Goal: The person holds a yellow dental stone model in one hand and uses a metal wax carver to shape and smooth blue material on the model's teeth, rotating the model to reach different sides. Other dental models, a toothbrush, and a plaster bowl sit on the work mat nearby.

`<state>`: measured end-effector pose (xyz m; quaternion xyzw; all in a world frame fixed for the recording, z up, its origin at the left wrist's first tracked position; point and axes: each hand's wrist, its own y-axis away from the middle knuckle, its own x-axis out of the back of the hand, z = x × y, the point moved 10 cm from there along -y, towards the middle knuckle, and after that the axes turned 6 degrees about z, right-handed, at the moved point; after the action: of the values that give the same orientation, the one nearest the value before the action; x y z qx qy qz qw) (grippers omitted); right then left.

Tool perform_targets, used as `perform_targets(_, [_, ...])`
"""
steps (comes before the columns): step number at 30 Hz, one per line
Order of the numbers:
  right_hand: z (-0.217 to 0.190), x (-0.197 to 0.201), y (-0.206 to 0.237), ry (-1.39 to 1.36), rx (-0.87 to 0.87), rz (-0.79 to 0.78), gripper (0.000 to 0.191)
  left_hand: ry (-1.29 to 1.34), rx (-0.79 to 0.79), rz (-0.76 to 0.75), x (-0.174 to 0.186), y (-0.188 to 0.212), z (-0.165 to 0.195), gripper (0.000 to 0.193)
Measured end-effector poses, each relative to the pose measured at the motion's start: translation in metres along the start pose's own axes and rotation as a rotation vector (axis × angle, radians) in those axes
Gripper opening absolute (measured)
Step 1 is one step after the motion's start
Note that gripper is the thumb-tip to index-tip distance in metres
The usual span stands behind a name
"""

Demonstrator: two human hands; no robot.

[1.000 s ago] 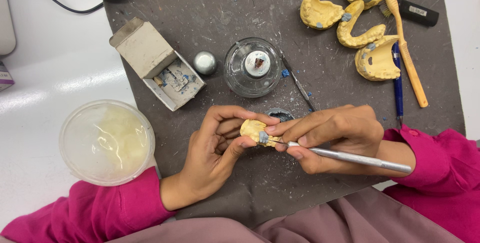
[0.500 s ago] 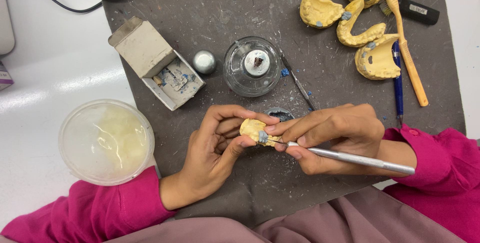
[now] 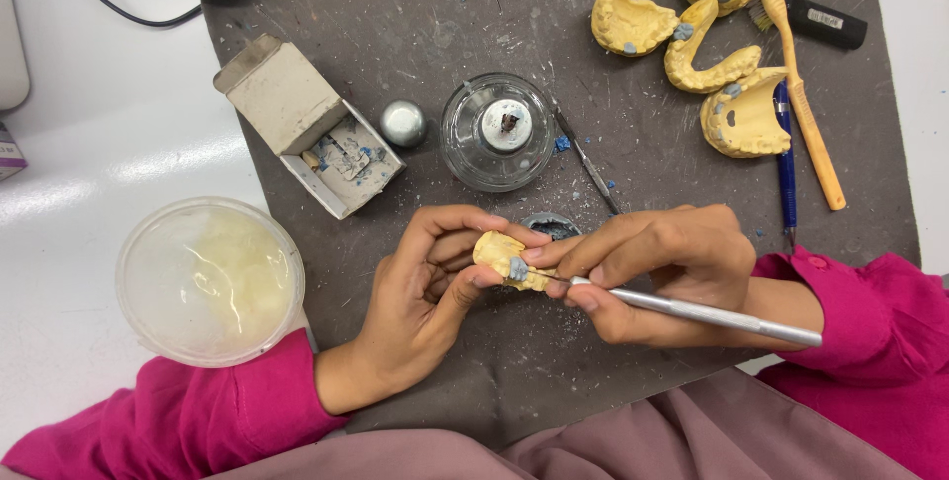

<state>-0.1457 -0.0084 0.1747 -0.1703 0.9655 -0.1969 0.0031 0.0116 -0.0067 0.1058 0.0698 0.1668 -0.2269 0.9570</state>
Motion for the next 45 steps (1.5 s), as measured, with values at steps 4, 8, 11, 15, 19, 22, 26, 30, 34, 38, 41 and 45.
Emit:
perform_targets(4, [-0.005, -0.001, -0.001, -0.023, 0.028, -0.045, 0.017, 0.053, 0.022, -0.028, -0.002, -0.003, -0.001, 0.037])
perform_targets(8, [-0.005, -0.003, -0.005, 0.100, 0.067, -0.061, 0.022, 0.134, 0.156, -0.061, -0.004, -0.002, -0.013, 0.045])
perform_targets(11, [0.000, -0.006, -0.007, 0.081, 0.042, -0.066, 0.023, 0.121, 0.193, -0.107, -0.006, -0.002, -0.018, 0.046])
perform_targets(15, [-0.001, -0.015, -0.006, 0.126, 0.080, -0.115, 0.023, 0.178, 0.249, -0.136, -0.008, -0.002, -0.027, 0.045])
perform_targets(19, [-0.004, -0.018, -0.005, 0.156, 0.123, -0.136, 0.024, 0.171, 0.232, -0.137, -0.006, -0.002, -0.026, 0.044])
perform_targets(22, [-0.005, -0.020, -0.005, 0.219, 0.142, -0.136, 0.025, 0.127, 0.238, -0.124, -0.004, -0.002, -0.027, 0.044])
perform_targets(26, [-0.005, -0.020, -0.006, 0.217, 0.152, -0.124, 0.026, 0.134, 0.252, -0.120, -0.005, -0.002, -0.029, 0.043])
perform_targets(30, [-0.006, -0.019, -0.006, 0.207, 0.156, -0.130, 0.025, 0.129, 0.253, -0.123, -0.005, -0.002, -0.029, 0.043])
perform_targets(34, [-0.005, -0.019, -0.007, 0.182, 0.140, -0.124, 0.025, 0.140, 0.250, -0.122, -0.005, -0.003, -0.029, 0.043])
perform_targets(38, [-0.005, -0.021, -0.007, 0.197, 0.136, -0.145, 0.024, 0.116, 0.244, -0.117, -0.004, -0.002, -0.029, 0.043])
perform_targets(41, [-0.007, -0.020, -0.008, 0.202, 0.147, -0.135, 0.023, 0.138, 0.260, -0.127, -0.005, -0.002, -0.030, 0.043])
perform_targets(45, [-0.006, -0.019, -0.009, 0.183, 0.135, -0.141, 0.023, 0.132, 0.254, -0.139, -0.006, -0.002, -0.030, 0.042])
